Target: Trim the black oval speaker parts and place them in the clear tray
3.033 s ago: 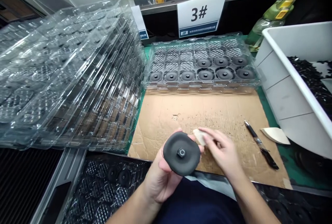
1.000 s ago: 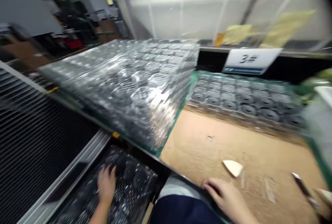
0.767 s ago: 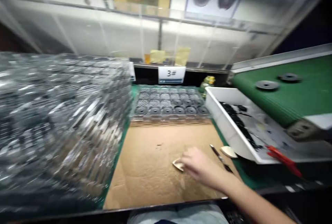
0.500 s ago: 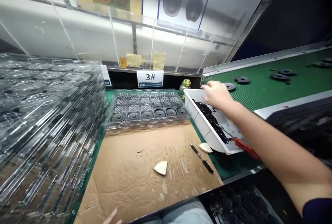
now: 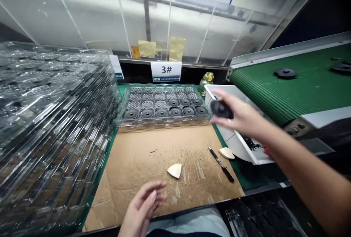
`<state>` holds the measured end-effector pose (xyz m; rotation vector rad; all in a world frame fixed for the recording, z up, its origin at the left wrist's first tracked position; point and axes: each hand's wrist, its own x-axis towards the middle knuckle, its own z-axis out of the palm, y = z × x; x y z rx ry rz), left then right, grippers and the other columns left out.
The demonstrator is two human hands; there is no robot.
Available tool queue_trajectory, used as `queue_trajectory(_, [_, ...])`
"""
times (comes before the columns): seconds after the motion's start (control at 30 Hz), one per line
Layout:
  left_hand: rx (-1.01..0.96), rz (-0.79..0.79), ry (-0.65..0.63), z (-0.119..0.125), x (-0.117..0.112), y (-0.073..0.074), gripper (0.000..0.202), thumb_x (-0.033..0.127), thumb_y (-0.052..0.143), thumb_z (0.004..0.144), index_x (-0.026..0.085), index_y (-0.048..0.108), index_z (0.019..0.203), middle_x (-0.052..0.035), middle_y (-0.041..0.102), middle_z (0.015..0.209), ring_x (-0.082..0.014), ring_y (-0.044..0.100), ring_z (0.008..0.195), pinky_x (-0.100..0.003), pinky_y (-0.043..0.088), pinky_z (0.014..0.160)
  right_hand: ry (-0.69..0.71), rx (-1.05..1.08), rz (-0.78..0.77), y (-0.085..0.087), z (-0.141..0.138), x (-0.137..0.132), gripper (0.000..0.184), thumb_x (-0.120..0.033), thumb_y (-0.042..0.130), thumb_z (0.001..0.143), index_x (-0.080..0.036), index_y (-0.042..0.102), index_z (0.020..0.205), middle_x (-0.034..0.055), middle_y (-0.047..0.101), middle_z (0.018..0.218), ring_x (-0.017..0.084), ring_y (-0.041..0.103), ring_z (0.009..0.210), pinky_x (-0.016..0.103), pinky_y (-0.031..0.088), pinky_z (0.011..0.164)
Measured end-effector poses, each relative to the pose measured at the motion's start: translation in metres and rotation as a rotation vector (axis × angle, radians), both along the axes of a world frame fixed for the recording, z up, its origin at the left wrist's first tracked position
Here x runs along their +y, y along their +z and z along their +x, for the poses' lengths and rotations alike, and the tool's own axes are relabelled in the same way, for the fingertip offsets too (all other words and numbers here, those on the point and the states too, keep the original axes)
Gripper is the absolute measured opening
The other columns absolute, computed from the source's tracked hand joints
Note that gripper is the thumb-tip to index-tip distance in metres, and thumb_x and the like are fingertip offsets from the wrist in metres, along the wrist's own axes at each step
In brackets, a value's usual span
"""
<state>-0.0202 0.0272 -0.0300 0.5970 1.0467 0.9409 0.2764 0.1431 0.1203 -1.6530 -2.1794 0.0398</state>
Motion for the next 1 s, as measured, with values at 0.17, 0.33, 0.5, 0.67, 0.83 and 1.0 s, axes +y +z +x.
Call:
queue_trajectory(0.17, [-0.754,-0.362,-0.098,0.051,0.029,0.024,0.044,0.052,0.045,0.086,0.018,0.065,0.104,-0.0089,0.068,0.108,-0.0202,0.061,0.105,-0.036,0.041,0.099,0.434,0.158,-0.251,-0.068,-0.092,-0.084,0.1,-0.041,0.081,0.065,-0.027,0.02,0.143,0.0082,0.058,0.118,0.028,0.053,0.109,0.046,0.039,0.1])
queue_trajectory(0.33, [-0.968,-0.53,-0.074,0.054,0.033,0.022,0.054,0.054,0.031,0.09,0.016,0.062,0.11,-0.0083,0.067,0.114,-0.0203,0.059,0.11,-0.035,0.038,0.102,0.237,0.216,-0.207,-0.115,-0.1,-0.11,0.102,-0.056,0.07,0.069,-0.027,0.01,0.147,0.013,0.028,0.146,0.038,0.02,0.135,0.063,0.023,0.106])
queue_trajectory(0.5, [-1.035,-0.428,-0.132,0.043,0.037,0.027,0.069,0.056,0.015,0.091,0.009,0.049,0.129,-0.0121,0.051,0.137,-0.0258,0.046,0.127,-0.038,0.034,0.105,0.111,0.427,-0.233,-0.128,-0.089,-0.118,0.084,-0.059,0.055,0.081,-0.029,0.011,0.146,0.0093,0.013,0.151,0.034,0.021,0.136,0.053,0.038,0.102])
queue_trajectory(0.67, [-1.043,-0.343,-0.167,0.044,0.04,0.034,0.075,0.055,0.008,0.091,0.005,0.05,0.128,-0.0134,0.05,0.137,-0.0239,0.047,0.126,-0.036,0.031,0.108,0.153,0.483,-0.34,-0.128,-0.096,-0.118,0.072,-0.052,0.057,0.083,-0.034,0.021,0.143,0.0038,0.004,0.152,0.033,0.02,0.138,0.046,0.046,0.098])
queue_trajectory(0.83, [-1.019,-0.356,-0.15,0.043,0.041,0.035,0.083,0.055,-0.002,0.089,0.004,0.051,0.127,-0.0141,0.053,0.134,-0.0228,0.049,0.124,-0.034,0.034,0.106,0.219,0.52,-0.348,-0.13,-0.102,-0.112,0.066,-0.045,0.059,0.084,-0.034,0.027,0.141,0.0051,0.004,0.151,0.033,0.018,0.138,0.047,0.046,0.097])
queue_trajectory(1.0, [-1.004,-0.364,-0.133,0.043,0.042,0.033,0.083,0.055,-0.003,0.089,0.004,0.053,0.126,-0.0145,0.054,0.132,-0.0227,0.05,0.123,-0.033,0.035,0.105,0.219,0.512,-0.354,-0.132,-0.106,-0.109,0.062,-0.044,0.058,0.085,-0.034,0.029,0.139,0.007,0.009,0.148,0.032,0.023,0.137,0.047,0.047,0.097])
